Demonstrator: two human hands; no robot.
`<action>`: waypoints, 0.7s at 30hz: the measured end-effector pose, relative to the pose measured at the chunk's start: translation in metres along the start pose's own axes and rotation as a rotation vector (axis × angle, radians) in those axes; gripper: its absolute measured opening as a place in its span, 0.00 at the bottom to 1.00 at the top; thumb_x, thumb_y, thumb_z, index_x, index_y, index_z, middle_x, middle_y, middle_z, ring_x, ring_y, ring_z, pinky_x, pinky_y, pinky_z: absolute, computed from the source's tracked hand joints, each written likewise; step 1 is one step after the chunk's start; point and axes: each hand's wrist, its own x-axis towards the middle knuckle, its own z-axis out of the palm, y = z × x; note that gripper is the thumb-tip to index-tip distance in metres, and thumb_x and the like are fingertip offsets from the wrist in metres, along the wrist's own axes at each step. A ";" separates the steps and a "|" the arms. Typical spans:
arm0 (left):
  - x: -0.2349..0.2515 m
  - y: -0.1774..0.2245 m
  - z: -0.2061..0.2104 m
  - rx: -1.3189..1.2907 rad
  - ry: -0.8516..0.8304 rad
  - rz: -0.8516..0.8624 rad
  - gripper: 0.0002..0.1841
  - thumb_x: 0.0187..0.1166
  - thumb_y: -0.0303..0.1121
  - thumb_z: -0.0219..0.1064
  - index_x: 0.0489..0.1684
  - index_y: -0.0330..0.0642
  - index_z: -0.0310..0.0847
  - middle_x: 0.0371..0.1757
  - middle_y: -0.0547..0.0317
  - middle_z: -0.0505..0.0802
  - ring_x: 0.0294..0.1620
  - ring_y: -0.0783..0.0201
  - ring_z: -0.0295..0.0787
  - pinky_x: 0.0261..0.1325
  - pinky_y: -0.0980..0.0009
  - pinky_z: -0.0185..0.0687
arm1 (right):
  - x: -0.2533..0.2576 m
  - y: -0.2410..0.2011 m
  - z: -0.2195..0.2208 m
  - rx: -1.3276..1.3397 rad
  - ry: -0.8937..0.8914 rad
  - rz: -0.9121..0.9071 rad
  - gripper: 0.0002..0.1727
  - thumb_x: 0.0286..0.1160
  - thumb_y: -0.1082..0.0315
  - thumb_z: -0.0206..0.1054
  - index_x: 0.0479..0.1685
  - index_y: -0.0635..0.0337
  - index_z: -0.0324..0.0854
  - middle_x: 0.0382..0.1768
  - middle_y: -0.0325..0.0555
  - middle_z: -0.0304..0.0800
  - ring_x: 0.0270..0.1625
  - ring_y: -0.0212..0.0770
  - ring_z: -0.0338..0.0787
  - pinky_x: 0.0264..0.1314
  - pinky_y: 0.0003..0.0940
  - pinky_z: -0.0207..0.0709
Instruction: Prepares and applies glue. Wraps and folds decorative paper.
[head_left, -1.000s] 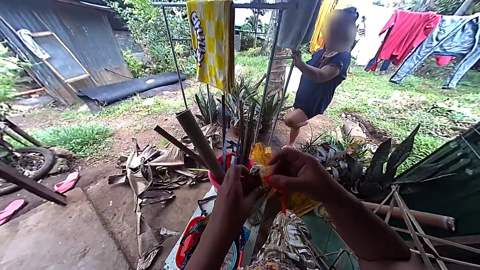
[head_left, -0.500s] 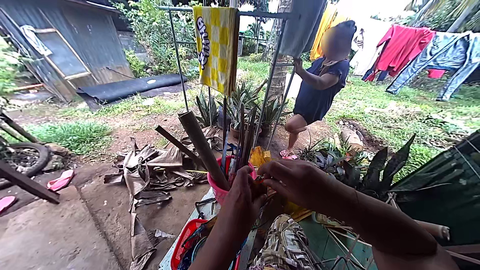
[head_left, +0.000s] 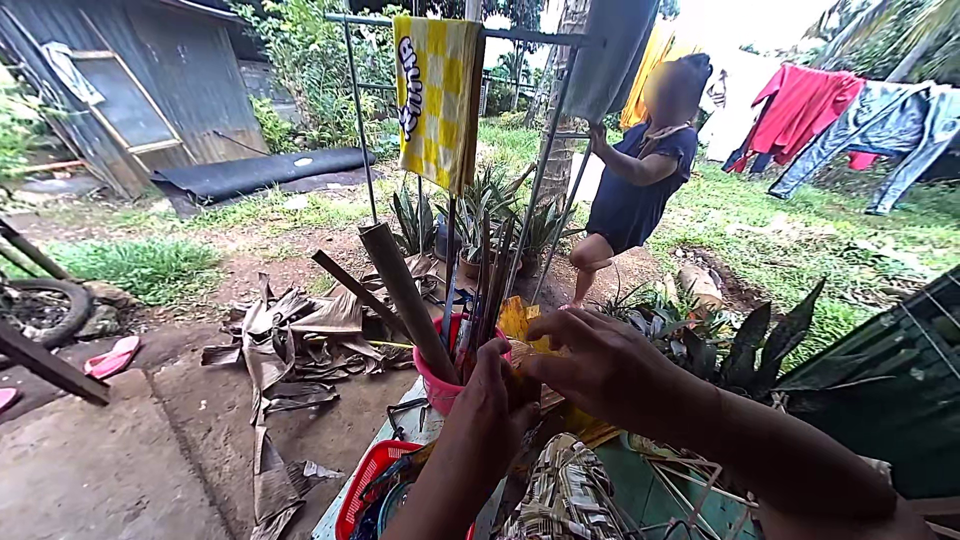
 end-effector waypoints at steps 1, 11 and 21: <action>-0.001 -0.002 0.000 0.000 0.011 0.018 0.40 0.66 0.36 0.82 0.77 0.38 0.62 0.55 0.54 0.89 0.53 0.65 0.91 0.56 0.68 0.88 | 0.001 0.001 -0.001 -0.029 -0.010 -0.035 0.09 0.79 0.70 0.66 0.45 0.47 0.91 0.57 0.47 0.88 0.51 0.45 0.88 0.50 0.39 0.83; -0.012 -0.004 0.005 -0.057 0.033 0.079 0.43 0.58 0.33 0.86 0.75 0.39 0.62 0.53 0.59 0.90 0.47 0.68 0.94 0.48 0.70 0.92 | 0.000 0.008 -0.012 -0.038 -0.132 -0.178 0.09 0.81 0.64 0.64 0.43 0.49 0.92 0.79 0.44 0.78 0.80 0.50 0.76 0.79 0.45 0.70; -0.019 -0.001 -0.001 -0.222 -0.109 0.080 0.39 0.62 0.34 0.85 0.68 0.37 0.62 0.54 0.58 0.89 0.51 0.71 0.94 0.51 0.72 0.93 | -0.010 0.027 -0.006 0.272 -0.131 -0.127 0.08 0.74 0.58 0.70 0.42 0.42 0.96 0.80 0.46 0.76 0.83 0.47 0.72 0.82 0.47 0.69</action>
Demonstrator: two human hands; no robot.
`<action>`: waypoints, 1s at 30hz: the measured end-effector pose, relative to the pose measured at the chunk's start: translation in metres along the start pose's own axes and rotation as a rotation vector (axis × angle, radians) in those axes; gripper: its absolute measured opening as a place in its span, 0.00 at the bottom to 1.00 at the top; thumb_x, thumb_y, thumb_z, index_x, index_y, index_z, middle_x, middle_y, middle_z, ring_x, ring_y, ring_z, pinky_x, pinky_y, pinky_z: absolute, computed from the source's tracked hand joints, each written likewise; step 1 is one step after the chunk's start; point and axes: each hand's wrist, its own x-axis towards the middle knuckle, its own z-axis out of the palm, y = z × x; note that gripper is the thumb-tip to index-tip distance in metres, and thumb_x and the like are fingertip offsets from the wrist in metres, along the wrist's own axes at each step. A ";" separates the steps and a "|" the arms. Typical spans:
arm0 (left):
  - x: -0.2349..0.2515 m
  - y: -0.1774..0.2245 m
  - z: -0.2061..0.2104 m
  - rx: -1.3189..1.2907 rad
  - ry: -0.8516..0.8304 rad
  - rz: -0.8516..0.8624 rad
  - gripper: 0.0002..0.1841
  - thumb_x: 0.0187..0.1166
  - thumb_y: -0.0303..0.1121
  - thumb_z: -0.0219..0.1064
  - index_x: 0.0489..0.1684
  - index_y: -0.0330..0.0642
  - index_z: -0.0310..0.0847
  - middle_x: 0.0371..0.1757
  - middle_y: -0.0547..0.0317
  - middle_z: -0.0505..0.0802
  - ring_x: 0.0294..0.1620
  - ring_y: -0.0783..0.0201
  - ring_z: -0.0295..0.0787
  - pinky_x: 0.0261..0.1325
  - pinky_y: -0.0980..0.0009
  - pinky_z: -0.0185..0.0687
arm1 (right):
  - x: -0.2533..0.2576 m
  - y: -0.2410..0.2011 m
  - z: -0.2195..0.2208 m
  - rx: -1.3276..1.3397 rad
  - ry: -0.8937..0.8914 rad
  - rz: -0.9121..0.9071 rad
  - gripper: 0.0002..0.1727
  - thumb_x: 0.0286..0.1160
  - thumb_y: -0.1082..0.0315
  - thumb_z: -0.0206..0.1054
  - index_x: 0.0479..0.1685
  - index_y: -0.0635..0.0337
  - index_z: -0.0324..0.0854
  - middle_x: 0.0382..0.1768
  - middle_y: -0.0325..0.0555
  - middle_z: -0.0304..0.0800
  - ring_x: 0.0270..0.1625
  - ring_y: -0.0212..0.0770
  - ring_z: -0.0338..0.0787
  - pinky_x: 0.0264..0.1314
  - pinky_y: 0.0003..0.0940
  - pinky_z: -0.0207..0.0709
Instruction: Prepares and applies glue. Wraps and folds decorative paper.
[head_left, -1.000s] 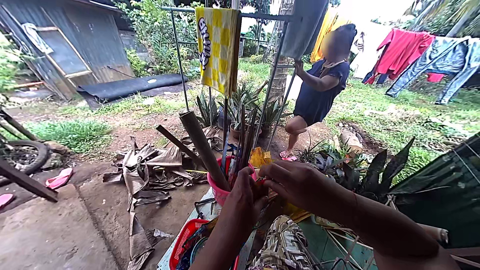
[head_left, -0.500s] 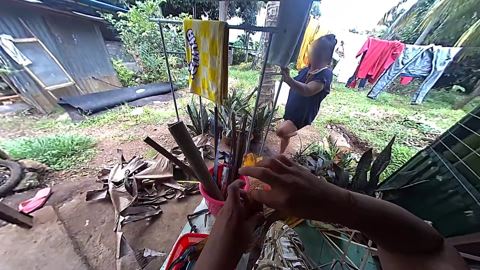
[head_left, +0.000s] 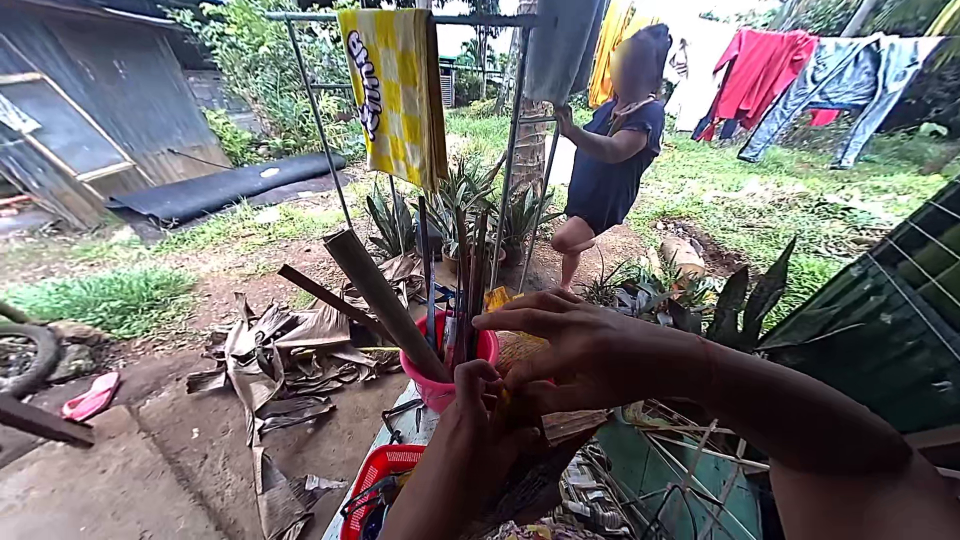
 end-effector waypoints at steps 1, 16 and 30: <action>0.000 0.002 -0.002 -0.022 -0.014 -0.028 0.39 0.61 0.34 0.86 0.68 0.37 0.62 0.55 0.57 0.88 0.51 0.71 0.94 0.50 0.72 0.94 | -0.003 0.004 0.001 0.099 0.017 0.023 0.10 0.74 0.58 0.70 0.46 0.42 0.97 0.80 0.47 0.76 0.82 0.46 0.73 0.81 0.46 0.71; -0.009 -0.007 -0.014 -0.300 -0.060 0.020 0.30 0.59 0.30 0.87 0.54 0.43 0.68 0.53 0.61 0.87 0.53 0.65 0.93 0.52 0.66 0.97 | -0.038 0.000 0.021 1.026 0.107 0.401 0.24 0.70 0.62 0.79 0.64 0.61 0.82 0.54 0.41 0.92 0.60 0.30 0.89 0.66 0.28 0.82; -0.015 -0.001 -0.012 -0.431 -0.175 0.070 0.32 0.60 0.26 0.85 0.64 0.41 0.75 0.58 0.59 0.91 0.55 0.62 0.94 0.56 0.65 0.95 | -0.046 -0.021 0.012 1.001 0.176 0.415 0.16 0.73 0.68 0.76 0.58 0.64 0.85 0.45 0.37 0.92 0.50 0.26 0.90 0.55 0.21 0.85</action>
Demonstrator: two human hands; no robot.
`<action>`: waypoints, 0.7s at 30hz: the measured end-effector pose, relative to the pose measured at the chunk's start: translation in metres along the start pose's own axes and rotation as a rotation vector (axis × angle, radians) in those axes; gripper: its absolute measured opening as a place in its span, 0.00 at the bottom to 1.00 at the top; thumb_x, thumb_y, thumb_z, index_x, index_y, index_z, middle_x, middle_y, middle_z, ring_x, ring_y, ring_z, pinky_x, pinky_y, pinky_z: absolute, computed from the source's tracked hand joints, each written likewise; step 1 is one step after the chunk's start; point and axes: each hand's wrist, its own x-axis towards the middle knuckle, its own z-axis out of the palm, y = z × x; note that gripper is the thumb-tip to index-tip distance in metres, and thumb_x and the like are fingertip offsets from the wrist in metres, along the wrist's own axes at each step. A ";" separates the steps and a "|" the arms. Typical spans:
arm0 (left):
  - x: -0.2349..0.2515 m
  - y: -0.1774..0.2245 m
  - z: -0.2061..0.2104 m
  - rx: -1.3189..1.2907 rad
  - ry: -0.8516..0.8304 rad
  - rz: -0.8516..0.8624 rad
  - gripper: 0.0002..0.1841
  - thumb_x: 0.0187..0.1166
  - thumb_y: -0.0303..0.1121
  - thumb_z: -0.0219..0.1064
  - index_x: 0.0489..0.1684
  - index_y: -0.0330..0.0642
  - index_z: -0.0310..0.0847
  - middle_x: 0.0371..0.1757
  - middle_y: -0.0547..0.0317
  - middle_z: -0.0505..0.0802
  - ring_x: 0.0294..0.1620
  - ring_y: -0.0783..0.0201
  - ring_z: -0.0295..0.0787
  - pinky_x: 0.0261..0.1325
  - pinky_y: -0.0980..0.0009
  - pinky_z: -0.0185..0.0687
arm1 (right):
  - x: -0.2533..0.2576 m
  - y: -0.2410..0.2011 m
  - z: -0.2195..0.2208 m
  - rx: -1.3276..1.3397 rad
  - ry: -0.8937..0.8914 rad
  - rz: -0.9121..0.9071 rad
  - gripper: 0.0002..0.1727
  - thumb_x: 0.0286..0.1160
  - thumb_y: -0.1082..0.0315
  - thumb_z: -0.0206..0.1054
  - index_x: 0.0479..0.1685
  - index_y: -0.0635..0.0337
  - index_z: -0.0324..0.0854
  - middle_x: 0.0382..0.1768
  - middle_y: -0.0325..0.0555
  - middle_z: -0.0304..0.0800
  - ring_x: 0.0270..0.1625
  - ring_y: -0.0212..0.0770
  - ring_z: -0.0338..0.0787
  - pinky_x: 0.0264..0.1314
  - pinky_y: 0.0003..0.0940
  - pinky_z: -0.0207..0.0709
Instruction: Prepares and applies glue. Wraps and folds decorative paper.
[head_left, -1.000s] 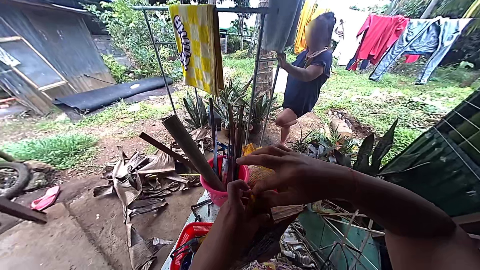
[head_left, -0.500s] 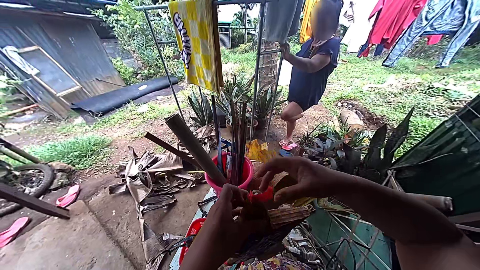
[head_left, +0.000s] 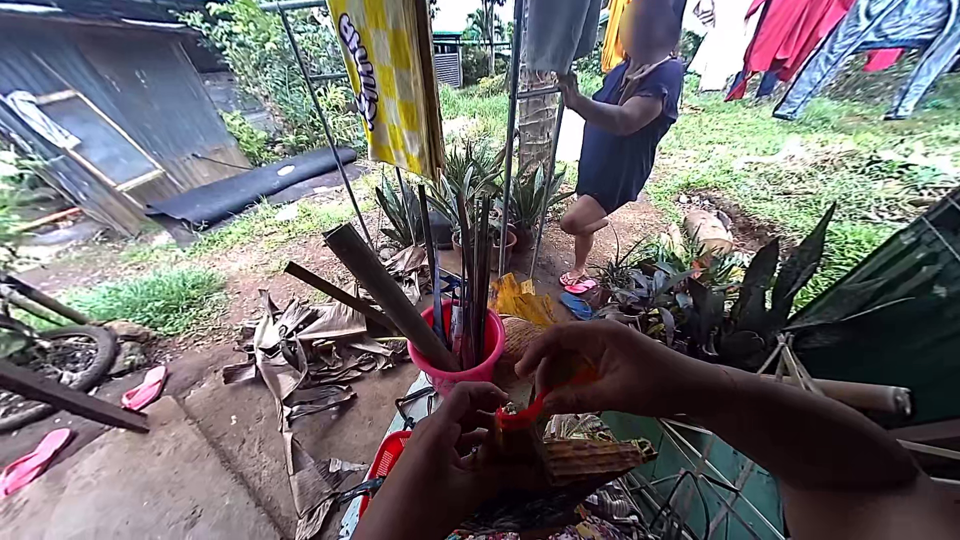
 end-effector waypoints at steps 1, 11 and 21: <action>-0.001 0.001 0.001 0.002 -0.010 0.013 0.30 0.60 0.26 0.85 0.63 0.41 0.75 0.56 0.59 0.92 0.54 0.63 0.94 0.55 0.66 0.95 | 0.001 0.001 -0.001 -0.003 -0.020 -0.016 0.16 0.73 0.69 0.77 0.56 0.65 0.85 0.46 0.39 0.93 0.51 0.26 0.90 0.56 0.21 0.86; -0.004 0.006 0.007 -0.051 -0.130 0.033 0.26 0.63 0.26 0.84 0.59 0.39 0.79 0.53 0.62 0.94 0.54 0.68 0.94 0.59 0.69 0.93 | 0.016 -0.007 -0.005 -0.509 -0.140 -0.294 0.04 0.73 0.65 0.74 0.39 0.51 0.95 0.46 0.34 0.95 0.70 0.37 0.84 0.82 0.49 0.66; -0.001 -0.004 0.011 -0.049 -0.182 -0.027 0.27 0.62 0.28 0.85 0.60 0.38 0.80 0.52 0.61 0.95 0.54 0.67 0.95 0.59 0.67 0.93 | 0.034 -0.026 0.002 -0.877 -0.230 -0.395 0.08 0.77 0.63 0.69 0.40 0.46 0.95 0.32 0.33 0.85 0.46 0.34 0.82 0.51 0.33 0.73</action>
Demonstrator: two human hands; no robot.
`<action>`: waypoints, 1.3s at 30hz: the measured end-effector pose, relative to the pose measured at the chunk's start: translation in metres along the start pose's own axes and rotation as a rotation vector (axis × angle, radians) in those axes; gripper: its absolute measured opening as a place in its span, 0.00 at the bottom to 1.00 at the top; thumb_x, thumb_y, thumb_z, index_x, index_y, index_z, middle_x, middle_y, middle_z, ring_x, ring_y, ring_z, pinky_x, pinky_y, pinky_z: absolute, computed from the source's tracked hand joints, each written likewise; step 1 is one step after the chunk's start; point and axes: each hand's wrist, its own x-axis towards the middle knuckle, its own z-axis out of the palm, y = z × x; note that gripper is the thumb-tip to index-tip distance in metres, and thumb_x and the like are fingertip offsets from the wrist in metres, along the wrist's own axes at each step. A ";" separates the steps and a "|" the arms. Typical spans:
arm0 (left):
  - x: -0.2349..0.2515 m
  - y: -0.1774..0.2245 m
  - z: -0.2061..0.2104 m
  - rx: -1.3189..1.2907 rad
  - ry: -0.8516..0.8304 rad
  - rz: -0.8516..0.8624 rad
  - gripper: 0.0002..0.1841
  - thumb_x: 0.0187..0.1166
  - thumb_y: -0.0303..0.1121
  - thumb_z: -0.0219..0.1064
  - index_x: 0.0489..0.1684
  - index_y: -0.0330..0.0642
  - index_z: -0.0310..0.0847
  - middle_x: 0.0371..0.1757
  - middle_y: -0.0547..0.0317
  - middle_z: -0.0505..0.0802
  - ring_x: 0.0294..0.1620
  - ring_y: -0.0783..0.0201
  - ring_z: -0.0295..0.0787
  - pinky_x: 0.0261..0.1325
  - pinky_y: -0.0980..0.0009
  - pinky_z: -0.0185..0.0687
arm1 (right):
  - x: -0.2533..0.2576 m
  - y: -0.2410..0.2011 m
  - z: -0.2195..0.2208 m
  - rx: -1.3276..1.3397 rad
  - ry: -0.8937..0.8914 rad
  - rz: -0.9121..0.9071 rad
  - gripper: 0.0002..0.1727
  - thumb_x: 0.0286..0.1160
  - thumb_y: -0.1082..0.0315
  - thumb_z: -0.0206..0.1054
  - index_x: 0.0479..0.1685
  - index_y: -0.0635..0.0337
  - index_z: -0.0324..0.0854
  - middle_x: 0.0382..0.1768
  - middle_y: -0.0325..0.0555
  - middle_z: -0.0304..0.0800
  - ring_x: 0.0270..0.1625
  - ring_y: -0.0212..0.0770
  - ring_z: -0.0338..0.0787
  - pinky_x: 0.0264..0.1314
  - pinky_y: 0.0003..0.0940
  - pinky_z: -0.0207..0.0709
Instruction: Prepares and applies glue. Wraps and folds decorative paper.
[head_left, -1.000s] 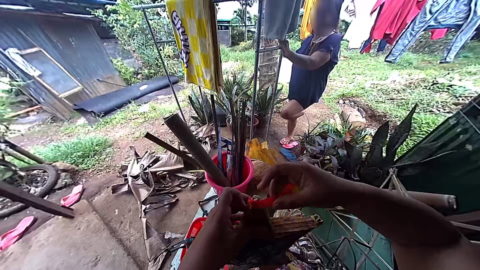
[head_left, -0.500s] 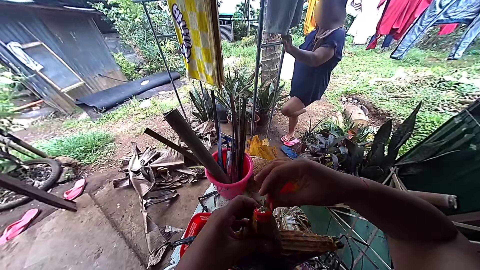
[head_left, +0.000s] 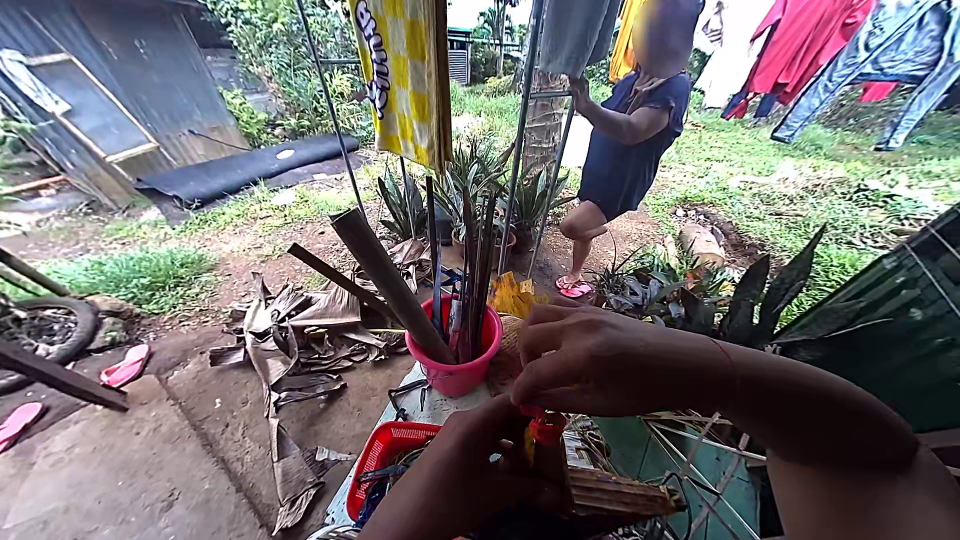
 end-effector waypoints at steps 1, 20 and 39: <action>0.000 -0.002 -0.001 -0.016 -0.008 -0.001 0.27 0.62 0.27 0.84 0.62 0.38 0.80 0.53 0.61 0.95 0.54 0.66 0.95 0.60 0.67 0.93 | 0.001 -0.001 -0.001 -0.014 -0.009 -0.012 0.09 0.78 0.63 0.68 0.40 0.47 0.95 0.32 0.34 0.86 0.45 0.35 0.83 0.49 0.33 0.73; 0.000 -0.015 0.004 -0.131 0.014 -0.130 0.24 0.57 0.18 0.83 0.55 0.36 0.85 0.46 0.62 0.98 0.46 0.67 0.97 0.56 0.68 0.94 | 0.016 0.015 0.009 0.613 -0.257 0.037 0.07 0.74 0.77 0.70 0.45 0.70 0.90 0.35 0.49 0.93 0.38 0.28 0.90 0.42 0.22 0.82; 0.017 -0.017 -0.006 0.158 0.214 -0.156 0.18 0.60 0.32 0.85 0.47 0.45 0.87 0.38 0.73 0.96 0.38 0.80 0.93 0.46 0.78 0.91 | 0.024 -0.008 0.015 0.100 -0.137 0.104 0.21 0.68 0.69 0.72 0.63 0.47 0.89 0.36 0.33 0.93 0.48 0.36 0.88 0.64 0.46 0.72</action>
